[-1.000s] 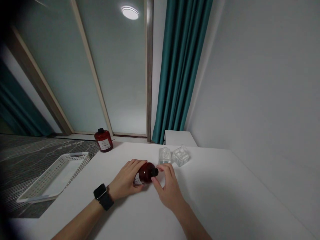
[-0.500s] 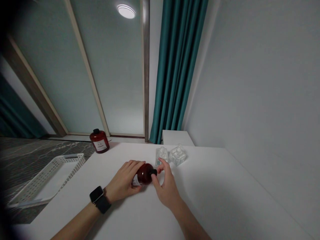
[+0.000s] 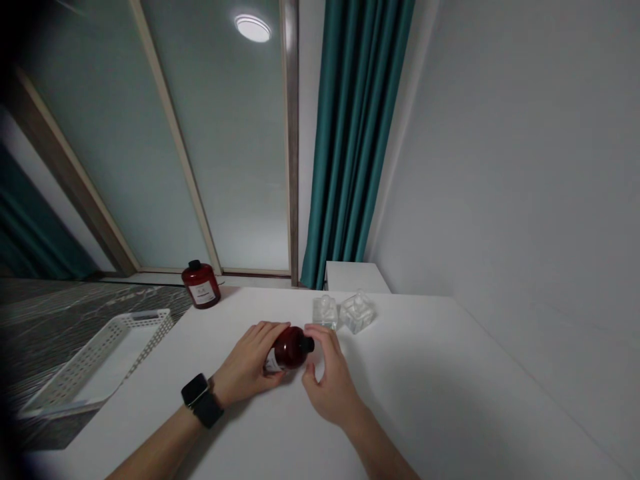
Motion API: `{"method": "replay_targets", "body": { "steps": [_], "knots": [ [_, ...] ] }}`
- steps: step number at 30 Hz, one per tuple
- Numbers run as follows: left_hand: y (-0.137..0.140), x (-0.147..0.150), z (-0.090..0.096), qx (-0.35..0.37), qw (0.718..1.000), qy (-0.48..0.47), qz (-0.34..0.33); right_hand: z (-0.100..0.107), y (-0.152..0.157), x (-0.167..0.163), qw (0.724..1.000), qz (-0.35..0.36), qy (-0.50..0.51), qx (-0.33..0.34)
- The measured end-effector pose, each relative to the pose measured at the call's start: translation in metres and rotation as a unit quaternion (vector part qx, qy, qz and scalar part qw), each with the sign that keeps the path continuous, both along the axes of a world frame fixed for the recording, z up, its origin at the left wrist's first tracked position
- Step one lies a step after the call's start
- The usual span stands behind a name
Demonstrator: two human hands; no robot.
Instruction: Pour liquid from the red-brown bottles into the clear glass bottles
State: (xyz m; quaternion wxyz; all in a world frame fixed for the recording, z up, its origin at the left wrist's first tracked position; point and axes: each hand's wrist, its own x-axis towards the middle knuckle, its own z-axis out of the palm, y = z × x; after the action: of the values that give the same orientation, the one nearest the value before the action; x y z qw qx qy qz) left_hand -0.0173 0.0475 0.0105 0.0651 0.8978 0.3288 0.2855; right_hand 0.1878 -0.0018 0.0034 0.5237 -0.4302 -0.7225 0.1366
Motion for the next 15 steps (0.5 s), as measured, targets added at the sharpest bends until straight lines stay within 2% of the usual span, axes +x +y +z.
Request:
{"method": "replay_targets", "body": {
  "steps": [4, 9, 15],
  "knots": [
    [-0.0002, 0.0003, 0.0010, -0.001, 1.000, 0.007, 0.001, -0.0023, 0.0013, -0.0013, 0.999, -0.041, 0.010, -0.008],
    [-0.0003, 0.0005, 0.0018, -0.001, 1.000, 0.010, -0.003, -0.0029, 0.0018, -0.0021, 1.000, -0.014, 0.012, -0.003],
    [-0.0003, 0.0004, 0.0019, -0.005, 1.000, 0.015, 0.005, -0.0042, 0.0015, -0.0019, 0.998, -0.051, 0.017, -0.018]
  ]
}}
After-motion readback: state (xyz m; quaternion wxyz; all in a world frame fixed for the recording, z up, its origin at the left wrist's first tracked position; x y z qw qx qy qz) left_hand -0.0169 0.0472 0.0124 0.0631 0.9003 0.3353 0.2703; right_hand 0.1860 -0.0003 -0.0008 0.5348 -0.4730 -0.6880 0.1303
